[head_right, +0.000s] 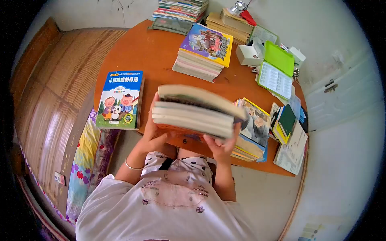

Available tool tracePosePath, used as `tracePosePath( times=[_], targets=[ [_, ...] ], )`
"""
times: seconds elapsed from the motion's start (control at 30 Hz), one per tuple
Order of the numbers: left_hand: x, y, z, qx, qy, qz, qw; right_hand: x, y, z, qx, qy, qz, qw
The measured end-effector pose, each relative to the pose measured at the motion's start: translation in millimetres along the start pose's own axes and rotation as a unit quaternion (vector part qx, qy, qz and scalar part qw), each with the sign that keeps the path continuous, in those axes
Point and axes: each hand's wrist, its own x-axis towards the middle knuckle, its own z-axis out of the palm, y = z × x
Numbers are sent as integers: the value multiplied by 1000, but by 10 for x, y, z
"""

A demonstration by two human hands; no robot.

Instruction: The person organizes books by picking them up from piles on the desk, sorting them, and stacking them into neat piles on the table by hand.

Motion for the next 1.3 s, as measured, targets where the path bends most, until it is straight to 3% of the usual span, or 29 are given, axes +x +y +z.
tracePosePath(
  times=[0.07, 0.1, 0.2, 0.3, 0.37, 0.6, 0.67, 0.83, 0.93, 1.17, 1.27, 1.3],
  targets=[
    [-15, -106, 51, -13, 11, -25, 1000, -120, 352, -104, -213, -83, -42, 973],
    [-37, -130, 57, 2, 15, -23, 1000, -143, 313, 29, -126, -66, -5, 990],
    [-53, -157, 49, 6, 8, -25, 1000, -215, 463, 10, -113, -57, 23, 992],
    [2, -180, 21, 12, 8, -57, 998, -67, 283, 107, 89, -61, 28, 994],
    [92, -105, -1, 99, -1, -15, 995, 25, 120, 197, 122, -53, 29, 991],
    [-17, -337, 9, 102, 23, -26, 994, 87, 34, 389, 145, -5, 13, 989],
    [-16, -334, -9, 49, 22, -68, 996, 66, 47, 384, 143, -21, 31, 989],
    [1, -354, -14, 50, 25, -45, 997, 80, 29, 510, 142, -8, 1, 990],
    [-15, -396, -42, 19, 18, -59, 998, 68, -35, 554, 128, 26, -21, 991],
    [-14, -359, -81, 2, 5, -72, 997, -4, 177, 263, -4, -107, 8, 994],
    [-52, -363, -60, 0, 17, -107, 994, -191, 164, 314, -58, -11, -64, 996],
    [-65, -371, -55, 1, 14, -105, 994, -234, 103, 323, -151, 36, -106, 982]
  ],
)
